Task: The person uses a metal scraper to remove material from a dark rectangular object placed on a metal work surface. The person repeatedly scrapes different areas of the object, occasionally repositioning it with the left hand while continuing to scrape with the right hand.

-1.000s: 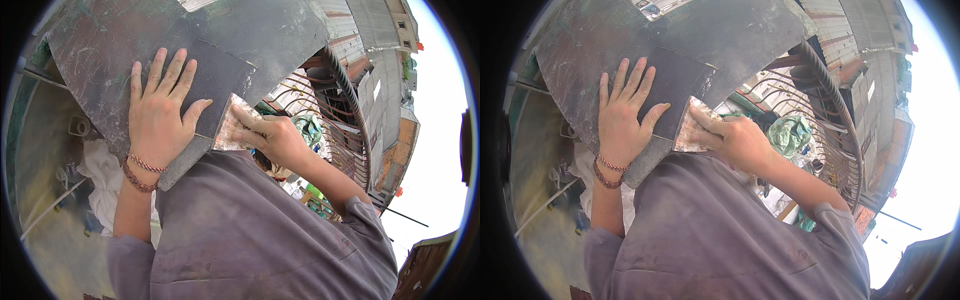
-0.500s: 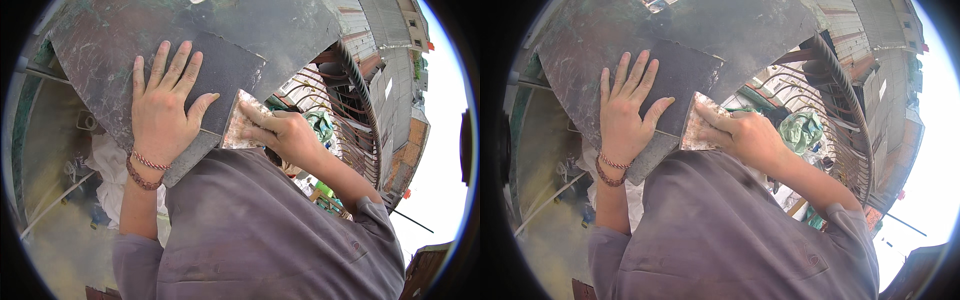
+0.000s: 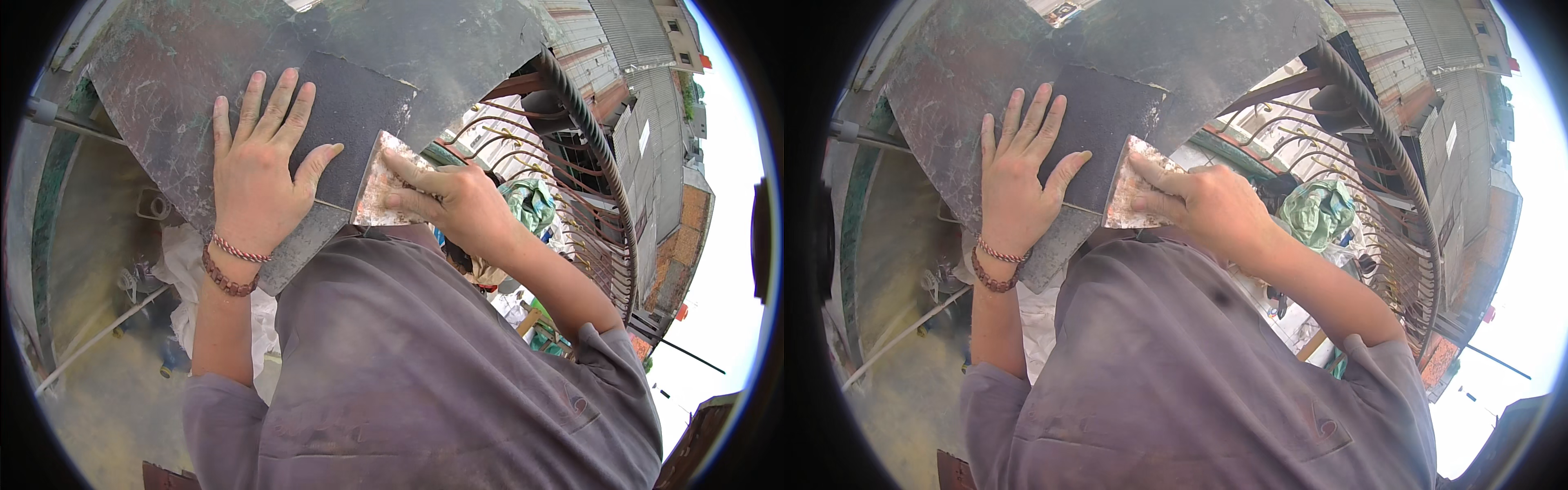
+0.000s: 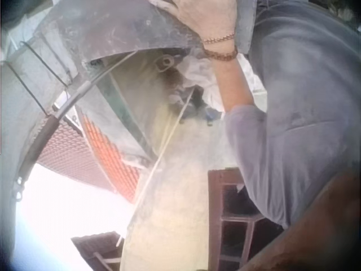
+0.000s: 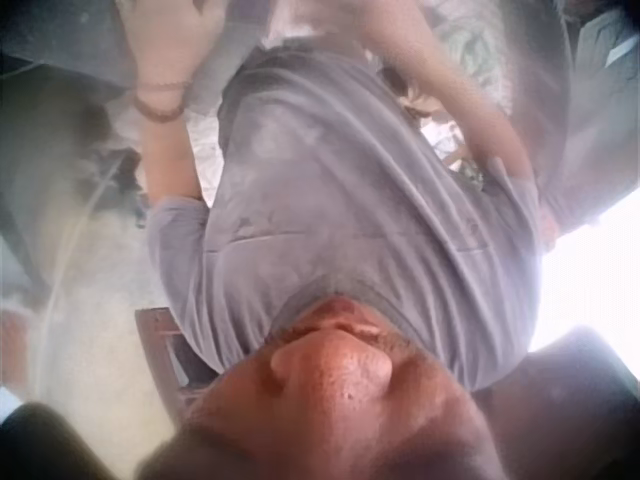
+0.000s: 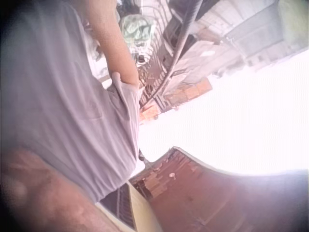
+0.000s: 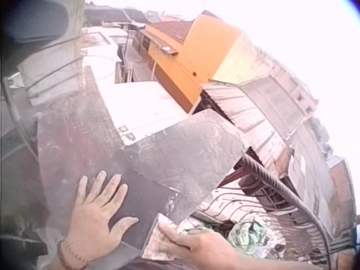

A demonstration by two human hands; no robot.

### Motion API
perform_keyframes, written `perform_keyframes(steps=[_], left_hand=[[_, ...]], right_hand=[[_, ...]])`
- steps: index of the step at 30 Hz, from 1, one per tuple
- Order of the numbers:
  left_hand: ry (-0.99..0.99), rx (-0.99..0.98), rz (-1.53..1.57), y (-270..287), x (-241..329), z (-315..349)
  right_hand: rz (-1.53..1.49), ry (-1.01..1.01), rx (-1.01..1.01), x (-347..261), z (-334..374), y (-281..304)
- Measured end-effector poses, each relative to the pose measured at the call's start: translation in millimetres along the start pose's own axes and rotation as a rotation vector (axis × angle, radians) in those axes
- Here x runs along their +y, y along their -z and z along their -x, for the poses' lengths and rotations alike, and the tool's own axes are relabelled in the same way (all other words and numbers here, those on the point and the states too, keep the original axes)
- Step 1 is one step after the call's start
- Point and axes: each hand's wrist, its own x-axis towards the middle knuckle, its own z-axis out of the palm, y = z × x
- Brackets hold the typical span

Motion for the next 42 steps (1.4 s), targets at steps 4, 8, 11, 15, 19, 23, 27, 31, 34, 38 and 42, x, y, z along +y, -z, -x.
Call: perform_keyframes(steps=[4, 8, 11, 15, 19, 23, 27, 31, 34, 38, 42], left_hand=[[0.005, 0.002, -0.024, -3, -2, 9], [-0.009, 0.028, -0.029, -4, -2, 2], [0.012, 0.028, -0.034, -5, 0, 7], [0.100, 0.066, -0.071, -6, 14, 15], [0.221, 0.109, -0.128, -5, 43, 33], [0.257, 0.151, -0.073, 5, 51, 42], [-0.056, 0.093, 0.082, 19, 22, 35], [-0.175, 0.054, -0.017, 20, 18, 32], [-0.015, 0.035, -0.087, 17, 37, 29], [0.195, 0.003, -0.098, 5, 68, 28], [0.072, -0.015, -0.071, 20, 54, 17]], right_hand=[[0.015, -0.355, -0.047, -8, -34, 11], [-0.039, -0.044, -0.043, 6, -5, -6], [-0.048, -0.319, 0.153, 23, -53, 31], [-1.010, -0.246, -0.023, 34, -4, 56], [-1.783, -0.237, -0.235, 30, 13, 47], [-1.814, -0.227, -0.248, 14, 15, 39], [-1.648, -0.215, -0.166, 8, 21, 29], [-1.438, -0.251, -0.124, 3, 30, 28], [-1.401, -0.214, -0.063, 3, 31, 23], [-1.232, -0.316, 0.093, -7, 30, 20], [-0.892, -0.507, 0.134, -14, 33, 23]])
